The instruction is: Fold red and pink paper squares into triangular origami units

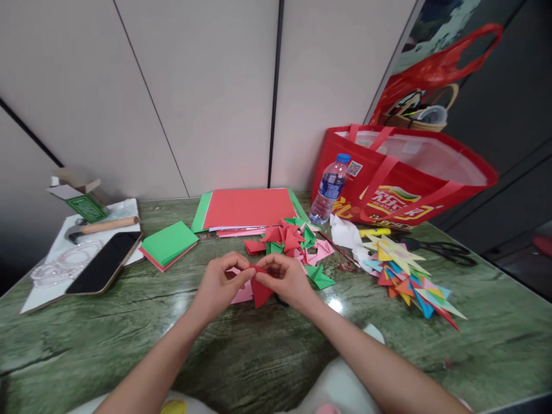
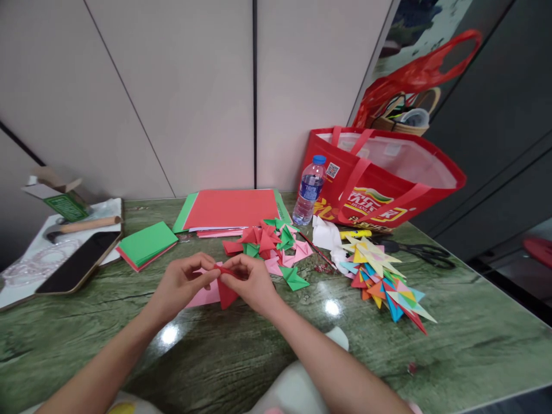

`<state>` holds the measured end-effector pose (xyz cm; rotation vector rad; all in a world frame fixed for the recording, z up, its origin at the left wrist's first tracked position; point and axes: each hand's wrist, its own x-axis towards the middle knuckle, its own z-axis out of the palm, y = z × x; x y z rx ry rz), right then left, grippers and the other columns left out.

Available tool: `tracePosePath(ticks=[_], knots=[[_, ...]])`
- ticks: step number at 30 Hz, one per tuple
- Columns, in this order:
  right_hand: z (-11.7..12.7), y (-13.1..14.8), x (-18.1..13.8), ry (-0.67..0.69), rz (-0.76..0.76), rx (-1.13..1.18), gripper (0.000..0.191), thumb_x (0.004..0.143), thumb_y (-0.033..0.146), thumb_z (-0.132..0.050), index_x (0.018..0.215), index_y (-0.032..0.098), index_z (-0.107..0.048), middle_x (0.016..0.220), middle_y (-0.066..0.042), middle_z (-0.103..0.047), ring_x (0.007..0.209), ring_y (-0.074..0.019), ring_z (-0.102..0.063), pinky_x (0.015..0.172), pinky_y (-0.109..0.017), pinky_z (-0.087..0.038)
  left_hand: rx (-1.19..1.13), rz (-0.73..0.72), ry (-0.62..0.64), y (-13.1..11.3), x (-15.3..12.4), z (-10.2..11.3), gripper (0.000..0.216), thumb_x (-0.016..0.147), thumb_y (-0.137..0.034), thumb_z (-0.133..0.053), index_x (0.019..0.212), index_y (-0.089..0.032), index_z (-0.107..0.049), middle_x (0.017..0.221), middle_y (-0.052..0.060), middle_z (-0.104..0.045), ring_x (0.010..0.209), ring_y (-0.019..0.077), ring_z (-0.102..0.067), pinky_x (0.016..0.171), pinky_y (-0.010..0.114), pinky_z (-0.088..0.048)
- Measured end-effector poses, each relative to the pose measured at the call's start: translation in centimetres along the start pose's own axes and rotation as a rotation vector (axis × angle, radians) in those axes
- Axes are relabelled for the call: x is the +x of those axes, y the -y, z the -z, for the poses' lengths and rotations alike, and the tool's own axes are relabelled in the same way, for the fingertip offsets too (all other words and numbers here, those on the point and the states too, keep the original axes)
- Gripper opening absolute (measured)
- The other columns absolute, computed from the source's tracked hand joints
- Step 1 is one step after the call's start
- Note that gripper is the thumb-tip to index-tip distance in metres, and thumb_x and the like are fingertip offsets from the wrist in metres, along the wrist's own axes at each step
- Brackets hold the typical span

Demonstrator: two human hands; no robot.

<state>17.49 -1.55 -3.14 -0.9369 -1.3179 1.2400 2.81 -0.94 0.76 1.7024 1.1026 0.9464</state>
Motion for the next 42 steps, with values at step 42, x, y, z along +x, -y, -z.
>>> tracePosePath(ticks=[42], knots=[[1.0, -0.2, -0.3, -0.072, 0.485, -0.642, 0.029, 0.072, 0.013, -0.056, 0.099, 0.024, -0.06, 0.101, -0.007, -0.058, 0.097, -0.0198, -0.053, 0.085, -0.035, -0.042, -0.472, 0.24, 0.027, 0.7, 0.3, -0.9, 0.029, 0.069, -0.035, -0.062, 0.088, -0.013, -0.063, 0.085, 0.006, -0.068, 0.08, 0.0187, -0.061, 0.079, 0.033, -0.047]])
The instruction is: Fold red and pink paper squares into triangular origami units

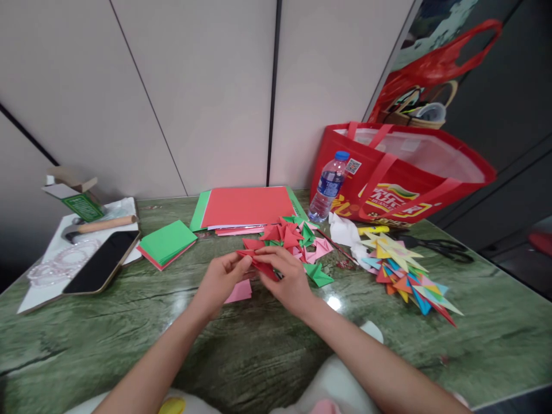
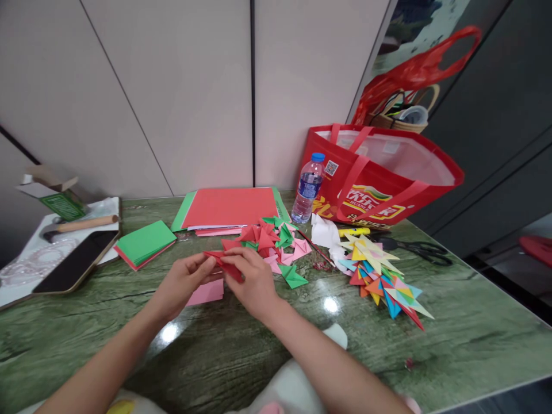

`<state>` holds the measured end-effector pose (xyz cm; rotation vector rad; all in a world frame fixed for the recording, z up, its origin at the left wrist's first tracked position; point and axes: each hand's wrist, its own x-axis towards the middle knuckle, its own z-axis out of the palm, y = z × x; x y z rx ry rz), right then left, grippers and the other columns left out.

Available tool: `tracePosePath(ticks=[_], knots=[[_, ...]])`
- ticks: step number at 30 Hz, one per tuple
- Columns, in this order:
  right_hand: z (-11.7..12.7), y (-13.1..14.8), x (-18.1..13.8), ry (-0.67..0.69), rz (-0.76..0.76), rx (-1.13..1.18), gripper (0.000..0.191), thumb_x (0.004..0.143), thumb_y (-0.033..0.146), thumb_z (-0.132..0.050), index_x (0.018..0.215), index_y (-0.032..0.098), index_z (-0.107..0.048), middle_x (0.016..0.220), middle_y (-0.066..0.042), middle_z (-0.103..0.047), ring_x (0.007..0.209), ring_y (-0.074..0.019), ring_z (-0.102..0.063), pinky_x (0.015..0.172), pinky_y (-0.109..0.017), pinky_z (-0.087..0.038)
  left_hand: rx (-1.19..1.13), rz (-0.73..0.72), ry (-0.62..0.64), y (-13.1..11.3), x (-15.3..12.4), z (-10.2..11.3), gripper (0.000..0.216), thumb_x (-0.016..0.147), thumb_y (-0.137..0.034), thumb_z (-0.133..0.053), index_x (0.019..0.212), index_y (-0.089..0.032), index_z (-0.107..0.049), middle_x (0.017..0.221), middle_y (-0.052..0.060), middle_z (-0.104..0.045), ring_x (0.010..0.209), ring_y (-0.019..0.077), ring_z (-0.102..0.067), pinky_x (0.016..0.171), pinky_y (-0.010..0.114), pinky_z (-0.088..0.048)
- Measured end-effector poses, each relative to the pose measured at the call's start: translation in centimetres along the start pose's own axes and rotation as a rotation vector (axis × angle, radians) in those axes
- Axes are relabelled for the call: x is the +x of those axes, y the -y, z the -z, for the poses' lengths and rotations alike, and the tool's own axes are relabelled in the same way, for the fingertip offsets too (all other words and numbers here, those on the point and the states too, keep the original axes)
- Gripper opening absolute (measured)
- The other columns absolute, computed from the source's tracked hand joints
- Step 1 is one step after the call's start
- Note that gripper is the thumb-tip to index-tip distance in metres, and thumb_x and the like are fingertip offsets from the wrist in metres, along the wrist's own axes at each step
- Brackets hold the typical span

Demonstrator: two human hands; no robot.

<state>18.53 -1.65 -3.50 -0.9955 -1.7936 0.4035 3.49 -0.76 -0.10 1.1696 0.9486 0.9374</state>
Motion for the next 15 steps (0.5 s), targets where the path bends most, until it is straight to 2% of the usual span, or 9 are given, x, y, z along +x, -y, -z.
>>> tracePosePath(ticks=[3, 5, 8, 11, 15], knots=[[-0.1, 0.4, 0.1, 0.075, 0.037, 0.024, 0.042, 0.067, 0.025, -0.067, 0.108, 0.023, -0.057, 0.113, -0.009, -0.051, 0.108, -0.0225, -0.046, 0.091, -0.039, -0.038, -0.037, -0.032, -0.021, 0.1, 0.3, 0.4, 0.027, 0.069, -0.031, -0.063, 0.089, -0.012, -0.063, 0.085, 0.007, -0.068, 0.076, 0.0174, -0.061, 0.077, 0.033, -0.047], [-0.1, 0.6, 0.2, 0.088, 0.035, 0.053, 0.039, 0.069, 0.028, -0.065, 0.108, 0.024, -0.056, 0.114, -0.009, -0.05, 0.108, -0.0221, -0.046, 0.09, -0.038, -0.039, -0.049, -0.038, -0.016, 0.0, 0.4, 0.6, 0.026, 0.068, -0.03, -0.063, 0.087, -0.012, -0.063, 0.081, 0.007, -0.067, 0.072, 0.0166, -0.061, 0.073, 0.032, -0.048], [-0.2, 0.6, 0.2, 0.033, -0.011, 0.091, 0.022, 0.079, 0.02, -0.053, 0.1, 0.024, -0.06, 0.101, -0.008, -0.056, 0.098, -0.0186, -0.051, 0.085, -0.034, -0.042, -0.025, -0.035, -0.036, -0.1, 0.5, 1.0, 0.026, 0.068, -0.031, -0.063, 0.086, -0.011, -0.063, 0.075, 0.005, -0.066, 0.064, 0.0141, -0.058, 0.066, 0.028, -0.048], [-0.3, 0.5, 0.2, 0.001, -0.053, 0.112, 0.021, 0.08, 0.014, -0.048, 0.093, 0.023, -0.062, 0.091, -0.006, -0.058, 0.09, -0.0175, -0.054, 0.08, -0.032, -0.044, 0.048, -0.014, -0.07, 0.0, 0.6, 1.3, 0.026, 0.068, -0.031, -0.063, 0.085, -0.011, -0.063, 0.07, 0.003, -0.064, 0.058, 0.0108, -0.055, 0.057, 0.023, -0.046], [-0.3, 0.4, 0.2, 0.005, -0.065, 0.131, 0.024, 0.078, 0.01, -0.047, 0.089, 0.022, -0.064, 0.09, -0.006, -0.058, 0.085, -0.0167, -0.055, 0.077, -0.031, -0.045, 0.131, 0.018, -0.076, 0.1, 0.7, 1.5, 0.026, 0.067, -0.033, -0.064, 0.082, -0.011, -0.064, 0.064, 0.001, -0.063, 0.052, 0.0093, -0.053, 0.051, 0.02, -0.043]])
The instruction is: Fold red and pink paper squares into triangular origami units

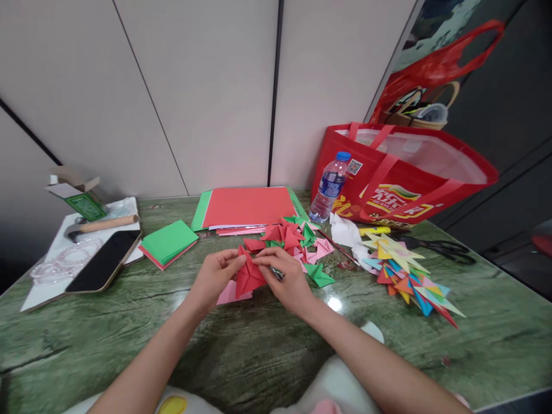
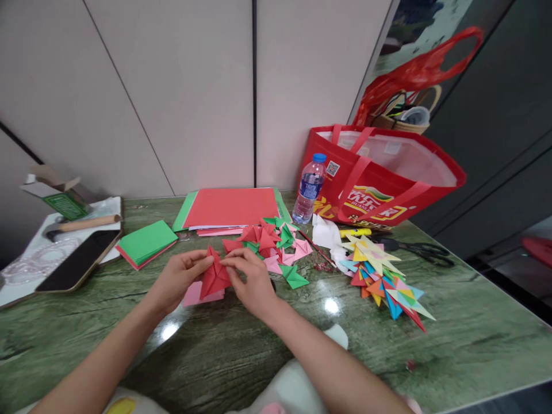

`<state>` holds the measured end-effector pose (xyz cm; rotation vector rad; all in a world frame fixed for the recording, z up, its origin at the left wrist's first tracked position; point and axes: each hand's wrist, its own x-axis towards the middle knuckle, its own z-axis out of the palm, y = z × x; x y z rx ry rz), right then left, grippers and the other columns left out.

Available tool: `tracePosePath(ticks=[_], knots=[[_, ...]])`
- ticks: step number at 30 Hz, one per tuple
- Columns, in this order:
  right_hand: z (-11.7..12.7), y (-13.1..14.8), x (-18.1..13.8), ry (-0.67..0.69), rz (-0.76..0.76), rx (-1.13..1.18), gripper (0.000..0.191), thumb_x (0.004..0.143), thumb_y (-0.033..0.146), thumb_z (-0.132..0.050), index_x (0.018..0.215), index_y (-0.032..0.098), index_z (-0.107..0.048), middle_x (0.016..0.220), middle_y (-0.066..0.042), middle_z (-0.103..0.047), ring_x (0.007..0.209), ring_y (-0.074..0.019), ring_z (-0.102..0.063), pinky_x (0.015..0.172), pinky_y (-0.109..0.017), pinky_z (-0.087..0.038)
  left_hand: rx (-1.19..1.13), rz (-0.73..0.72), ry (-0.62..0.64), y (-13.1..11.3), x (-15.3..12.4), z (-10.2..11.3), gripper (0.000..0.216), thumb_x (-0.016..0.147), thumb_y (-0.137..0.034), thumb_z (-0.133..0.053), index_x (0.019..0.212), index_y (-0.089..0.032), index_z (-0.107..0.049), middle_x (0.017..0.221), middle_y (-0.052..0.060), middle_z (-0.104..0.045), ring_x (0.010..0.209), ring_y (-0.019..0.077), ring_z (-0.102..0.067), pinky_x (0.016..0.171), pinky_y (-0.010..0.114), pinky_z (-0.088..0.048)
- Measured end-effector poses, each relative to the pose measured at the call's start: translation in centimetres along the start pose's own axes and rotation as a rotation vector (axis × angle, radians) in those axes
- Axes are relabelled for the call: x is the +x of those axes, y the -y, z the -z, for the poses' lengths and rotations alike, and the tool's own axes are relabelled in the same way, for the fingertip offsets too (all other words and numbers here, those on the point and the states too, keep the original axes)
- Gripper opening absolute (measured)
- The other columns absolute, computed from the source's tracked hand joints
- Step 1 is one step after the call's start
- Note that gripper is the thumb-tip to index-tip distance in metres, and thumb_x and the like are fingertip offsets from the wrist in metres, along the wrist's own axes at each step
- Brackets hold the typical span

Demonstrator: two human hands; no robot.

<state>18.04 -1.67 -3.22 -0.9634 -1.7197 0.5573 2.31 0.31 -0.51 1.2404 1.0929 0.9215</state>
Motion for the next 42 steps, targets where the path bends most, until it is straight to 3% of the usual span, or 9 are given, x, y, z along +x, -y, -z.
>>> tracePosePath(ticks=[6, 11, 21, 24, 27, 31, 42], knots=[[-0.1, 0.2, 0.0, 0.026, 0.007, 0.03, 0.028, 0.077, 0.009, -0.047, 0.09, 0.025, -0.065, 0.09, -0.005, -0.057, 0.085, -0.0163, -0.055, 0.076, -0.031, -0.044, -0.036, 0.047, 0.047, -0.1, -0.1, 0.1, 0.032, 0.059, -0.032, -0.07, 0.083, -0.012, -0.063, 0.061, 0.002, -0.066, 0.057, 0.0155, -0.06, 0.056, 0.026, -0.047], [-0.2, -0.1, 0.0, 0.069, -0.036, 0.095, 0.028, 0.078, 0.009, -0.046, 0.09, 0.024, -0.065, 0.086, -0.004, -0.059, 0.083, -0.0155, -0.056, 0.075, -0.03, -0.044, -0.069, 0.101, -0.016, -0.3, -0.1, 0.1, 0.033, 0.054, -0.031, -0.073, 0.079, -0.013, -0.062, 0.056, 0.001, -0.066, 0.051, 0.0142, -0.06, 0.051, 0.023, -0.046], [-0.5, -0.4, 0.1, 0.118, -0.309, 0.358, 0.013, 0.07, 0.018, -0.057, 0.081, 0.019, -0.065, 0.076, -0.002, -0.065, 0.07, -0.0139, -0.059, 0.065, -0.026, -0.048, 0.035, 0.123, -0.056, -0.4, -0.2, 0.1, 0.033, 0.05, -0.033, -0.074, 0.07, -0.011, -0.061, 0.055, 0.001, -0.064, 0.047, 0.0115, -0.056, 0.044, 0.02, -0.041], [-0.7, -0.5, 0.1, 0.096, -0.358, 0.39, 0.011, 0.068, 0.018, -0.058, 0.078, 0.018, -0.064, 0.074, -0.002, -0.066, 0.069, -0.0144, -0.06, 0.065, -0.027, -0.048, 0.039, 0.117, -0.004, -0.5, -0.2, 0.1, 0.032, 0.051, -0.034, -0.074, 0.069, -0.011, -0.061, 0.056, 0.001, -0.063, 0.049, 0.0114, -0.056, 0.046, 0.02, -0.04], [-0.8, -0.6, 0.1, 0.07, -0.37, 0.369, 0.011, 0.067, 0.017, -0.058, 0.077, 0.018, -0.065, 0.073, -0.002, -0.066, 0.066, -0.0143, -0.06, 0.063, -0.026, -0.048, 0.025, 0.113, 0.056, -0.6, -0.3, 0.2, 0.032, 0.051, -0.032, -0.074, 0.072, -0.011, -0.061, 0.059, 0.001, -0.063, 0.05, 0.0113, -0.056, 0.048, 0.02, -0.04], [-0.6, -0.4, 0.3, 0.09, -0.38, 0.408, 0.012, 0.069, 0.017, -0.056, 0.077, 0.018, -0.065, 0.075, -0.002, -0.066, 0.07, -0.0145, -0.06, 0.065, -0.026, -0.047, 0.003, 0.152, 0.031, -0.7, -0.3, 0.2, 0.03, 0.052, -0.03, -0.074, 0.07, -0.011, -0.061, 0.058, 0.002, -0.064, 0.05, 0.0113, -0.057, 0.048, 0.02, -0.041], [0.4, -0.6, 0.4, 0.264, -0.285, 0.539, 0.021, 0.071, 0.017, -0.058, 0.091, 0.021, -0.065, 0.087, -0.002, -0.062, 0.082, -0.0139, -0.058, 0.076, -0.028, -0.046, -0.036, 0.157, 0.077, -0.7, -0.2, 1.2, 0.024, 0.052, -0.024, -0.075, 0.068, -0.012, -0.061, 0.055, 0.001, -0.065, 0.047, 0.0109, -0.057, 0.046, 0.02, -0.042]])
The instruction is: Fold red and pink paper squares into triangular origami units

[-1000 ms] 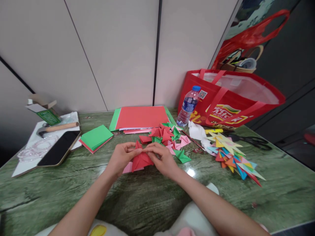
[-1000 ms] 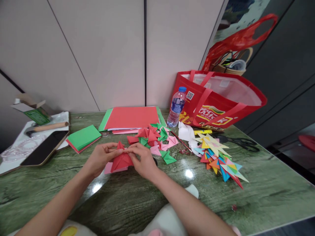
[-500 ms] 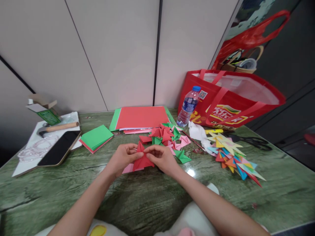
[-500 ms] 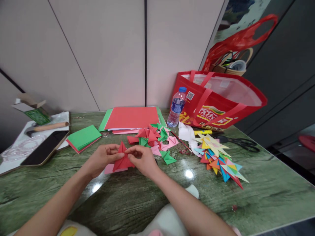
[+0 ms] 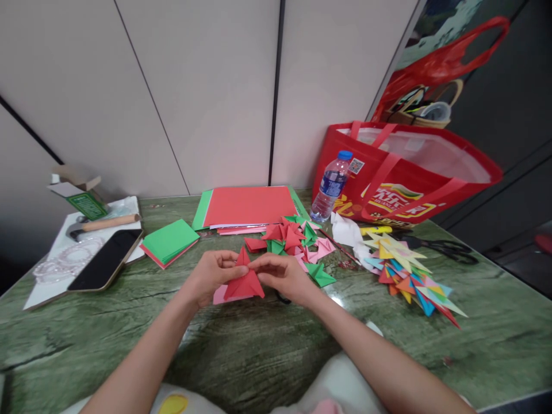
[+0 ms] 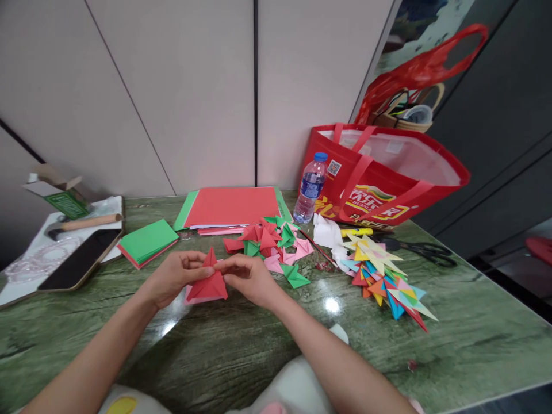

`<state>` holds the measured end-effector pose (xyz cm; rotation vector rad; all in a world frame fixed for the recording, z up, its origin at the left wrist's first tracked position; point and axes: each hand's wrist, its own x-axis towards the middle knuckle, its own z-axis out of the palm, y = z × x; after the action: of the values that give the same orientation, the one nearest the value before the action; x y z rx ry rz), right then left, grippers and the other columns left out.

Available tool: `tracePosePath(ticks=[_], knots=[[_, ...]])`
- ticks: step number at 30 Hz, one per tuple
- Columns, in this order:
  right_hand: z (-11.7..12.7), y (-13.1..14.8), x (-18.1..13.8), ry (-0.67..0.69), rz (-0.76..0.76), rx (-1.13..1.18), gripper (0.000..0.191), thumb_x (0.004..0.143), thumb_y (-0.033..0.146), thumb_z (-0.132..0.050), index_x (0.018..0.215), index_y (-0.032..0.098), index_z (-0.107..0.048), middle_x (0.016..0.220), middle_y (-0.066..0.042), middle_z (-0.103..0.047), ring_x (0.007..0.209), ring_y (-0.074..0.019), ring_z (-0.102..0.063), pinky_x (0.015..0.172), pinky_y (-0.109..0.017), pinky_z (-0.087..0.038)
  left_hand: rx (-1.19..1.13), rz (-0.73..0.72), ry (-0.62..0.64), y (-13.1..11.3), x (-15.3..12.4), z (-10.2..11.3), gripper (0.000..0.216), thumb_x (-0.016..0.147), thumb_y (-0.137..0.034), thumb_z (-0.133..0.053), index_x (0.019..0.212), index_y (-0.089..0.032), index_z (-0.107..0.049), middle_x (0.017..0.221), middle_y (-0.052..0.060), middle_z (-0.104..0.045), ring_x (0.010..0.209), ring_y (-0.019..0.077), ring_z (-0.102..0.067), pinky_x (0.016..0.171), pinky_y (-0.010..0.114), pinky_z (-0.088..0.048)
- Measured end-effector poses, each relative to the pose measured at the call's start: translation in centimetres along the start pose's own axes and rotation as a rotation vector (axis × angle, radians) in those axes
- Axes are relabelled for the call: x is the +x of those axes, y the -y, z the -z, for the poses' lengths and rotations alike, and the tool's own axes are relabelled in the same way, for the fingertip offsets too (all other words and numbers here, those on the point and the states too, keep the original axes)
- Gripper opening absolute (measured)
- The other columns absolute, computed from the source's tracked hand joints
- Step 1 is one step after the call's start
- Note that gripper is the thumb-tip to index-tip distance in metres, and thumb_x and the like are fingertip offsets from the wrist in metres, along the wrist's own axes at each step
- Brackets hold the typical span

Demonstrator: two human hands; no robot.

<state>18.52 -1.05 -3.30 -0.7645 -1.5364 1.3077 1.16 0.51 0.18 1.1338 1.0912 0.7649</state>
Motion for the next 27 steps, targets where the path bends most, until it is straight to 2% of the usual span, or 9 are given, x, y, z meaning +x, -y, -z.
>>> tracePosePath(ticks=[5, 12, 17, 22, 27], knots=[[0.0, -0.4, 0.0, -0.003, -0.007, 0.023, 0.021, 0.065, 0.021, -0.066, 0.087, 0.019, -0.065, 0.087, -0.003, -0.062, 0.08, -0.0147, -0.059, 0.075, -0.029, -0.046, 0.114, -0.027, -0.007, -0.2, -0.2, -0.3, 0.026, 0.052, -0.026, -0.074, 0.067, -0.01, -0.06, 0.053, 0.0, -0.063, 0.046, 0.0111, -0.056, 0.045, 0.019, -0.04], [-0.1, 0.0, 0.1, -0.055, -0.115, 0.091, 0.017, 0.057, 0.024, -0.072, 0.071, 0.017, -0.064, 0.07, 0.001, -0.063, 0.066, -0.0127, -0.059, 0.065, -0.026, -0.047, 0.235, -0.071, 0.049, -0.3, -0.5, -0.8, 0.021, 0.058, -0.027, -0.07, 0.066, -0.012, -0.058, 0.052, 0.0, -0.064, 0.047, 0.0129, -0.059, 0.044, 0.018, -0.04], [-0.1, 0.0, 0.1, -0.098, -0.187, 0.149, 0.022, 0.052, 0.023, -0.075, 0.065, 0.016, -0.059, 0.062, 0.004, -0.06, 0.055, -0.0091, -0.055, 0.055, -0.022, -0.043, 0.158, -0.02, 0.093, -0.2, -0.6, -1.1, 0.025, 0.056, -0.028, -0.072, 0.071, -0.012, -0.059, 0.058, 0.003, -0.068, 0.055, 0.0194, -0.064, 0.052, 0.027, -0.05], [0.1, -0.4, 0.2, -0.131, -0.215, 0.161, 0.024, 0.052, 0.023, -0.076, 0.064, 0.015, -0.057, 0.058, 0.005, -0.057, 0.051, -0.007, -0.051, 0.052, -0.02, -0.04, 0.08, 0.033, 0.104, -0.3, -0.6, -1.5, 0.028, 0.057, -0.034, -0.072, 0.069, -0.011, -0.06, 0.059, 0.005, -0.068, 0.058, 0.0214, -0.065, 0.058, 0.032, -0.052], [0.2, -0.8, 0.3, -0.159, -0.227, 0.16, 0.023, 0.053, 0.024, -0.074, 0.064, 0.015, -0.056, 0.058, 0.005, -0.055, 0.051, -0.007, -0.05, 0.053, -0.021, -0.038, 0.066, 0.021, 0.15, -0.3, -0.5, -1.1, 0.044, 0.07, -0.052, -0.054, 0.073, -0.009, -0.062, 0.056, 0.008, -0.067, 0.059, 0.0215, -0.065, 0.063, 0.035, -0.052]])
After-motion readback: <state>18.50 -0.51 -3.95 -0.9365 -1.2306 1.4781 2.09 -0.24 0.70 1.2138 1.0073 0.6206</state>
